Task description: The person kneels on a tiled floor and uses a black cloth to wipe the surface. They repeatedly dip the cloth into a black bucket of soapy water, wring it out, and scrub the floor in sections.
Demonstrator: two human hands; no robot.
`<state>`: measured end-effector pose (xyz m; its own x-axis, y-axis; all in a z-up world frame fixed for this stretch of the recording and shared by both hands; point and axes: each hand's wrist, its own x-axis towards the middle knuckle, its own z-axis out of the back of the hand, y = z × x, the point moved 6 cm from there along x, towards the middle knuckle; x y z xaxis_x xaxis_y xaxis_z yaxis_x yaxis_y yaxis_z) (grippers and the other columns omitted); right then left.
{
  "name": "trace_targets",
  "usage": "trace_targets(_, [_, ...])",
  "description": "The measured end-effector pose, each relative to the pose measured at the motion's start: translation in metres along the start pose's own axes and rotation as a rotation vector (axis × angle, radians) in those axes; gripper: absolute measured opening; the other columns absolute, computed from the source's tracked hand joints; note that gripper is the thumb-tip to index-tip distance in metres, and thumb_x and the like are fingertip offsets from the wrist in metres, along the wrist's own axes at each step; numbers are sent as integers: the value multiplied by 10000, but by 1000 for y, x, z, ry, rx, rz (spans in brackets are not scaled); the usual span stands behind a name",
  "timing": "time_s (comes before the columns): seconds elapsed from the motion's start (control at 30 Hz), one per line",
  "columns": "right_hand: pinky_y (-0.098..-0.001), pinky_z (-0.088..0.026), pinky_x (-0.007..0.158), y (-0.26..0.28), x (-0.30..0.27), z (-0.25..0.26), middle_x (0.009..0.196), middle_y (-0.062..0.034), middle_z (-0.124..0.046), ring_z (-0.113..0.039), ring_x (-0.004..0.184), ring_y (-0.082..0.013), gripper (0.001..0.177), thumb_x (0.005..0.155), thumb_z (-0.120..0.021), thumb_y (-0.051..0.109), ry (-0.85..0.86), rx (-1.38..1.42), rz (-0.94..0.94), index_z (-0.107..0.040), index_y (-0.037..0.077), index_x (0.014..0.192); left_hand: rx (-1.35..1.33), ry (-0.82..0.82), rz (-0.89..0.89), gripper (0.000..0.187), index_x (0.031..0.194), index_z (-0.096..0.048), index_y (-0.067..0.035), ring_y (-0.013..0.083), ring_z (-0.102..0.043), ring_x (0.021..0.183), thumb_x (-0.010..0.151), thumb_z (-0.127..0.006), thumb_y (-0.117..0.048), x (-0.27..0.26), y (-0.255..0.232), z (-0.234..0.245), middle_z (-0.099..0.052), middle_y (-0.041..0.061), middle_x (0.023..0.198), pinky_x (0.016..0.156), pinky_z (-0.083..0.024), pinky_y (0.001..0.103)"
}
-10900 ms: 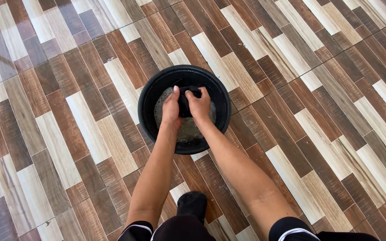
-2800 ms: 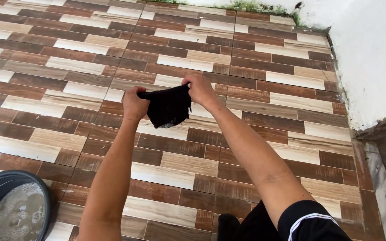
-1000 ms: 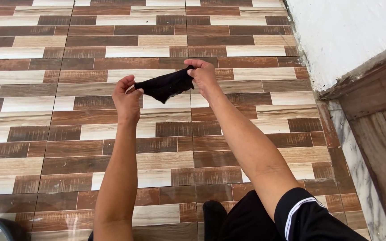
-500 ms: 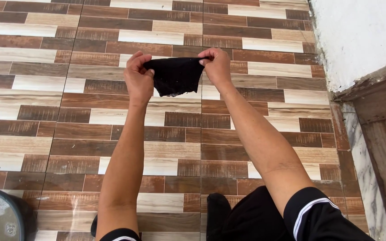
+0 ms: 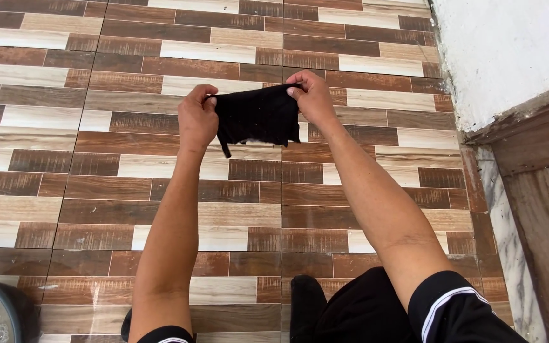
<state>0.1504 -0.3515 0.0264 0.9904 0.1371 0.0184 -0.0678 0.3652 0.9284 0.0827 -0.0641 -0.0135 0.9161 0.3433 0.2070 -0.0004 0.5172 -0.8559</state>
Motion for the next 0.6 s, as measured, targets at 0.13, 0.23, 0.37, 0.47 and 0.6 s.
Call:
trace_targets(0.13, [-244,-641,494,-18,2,-9,818,-50,-717,-683,607,-112,177,901,-695,57,69,12,-55,-701,158,1048,-31,50,102,313,1220,-626,-302,216,-715,908,967,-603,-119,1,14,-2,-739,3,912,843,-556,400])
trace_targets(0.23, [-224,-640,531,-28,6,-11,810,-39,-700,-657,642,-89,172,880,-695,41,122,-22,-51,-697,135,1025,-100,82,95,381,1288,-567,-226,285,-708,924,964,-573,-25,-7,4,6,-727,94,973,839,-538,461])
trace_targets(0.37, [-233,-566,597,-20,-3,-10,785,-9,-701,-635,695,-81,215,771,-762,17,256,-89,-41,-724,131,949,-252,155,139,385,1220,-613,-199,132,-686,828,896,-611,9,-16,6,13,-738,32,947,773,-554,313])
trace_targets(0.47, [-275,-550,694,-33,-15,-14,807,-27,-734,-674,745,-123,244,707,-791,27,429,-235,-129,-751,143,917,-298,292,199,384,1156,-658,-141,147,-693,817,820,-655,44,-38,13,13,-754,61,937,773,-550,309])
trace_targets(0.6, [-328,-527,835,-59,-39,-22,863,-49,-763,-704,869,-196,285,656,-839,97,703,-518,-238,-804,180,927,-209,592,326,413,1122,-716,-73,192,-709,900,749,-661,96,-70,59,-19,-784,93,984,849,-508,316])
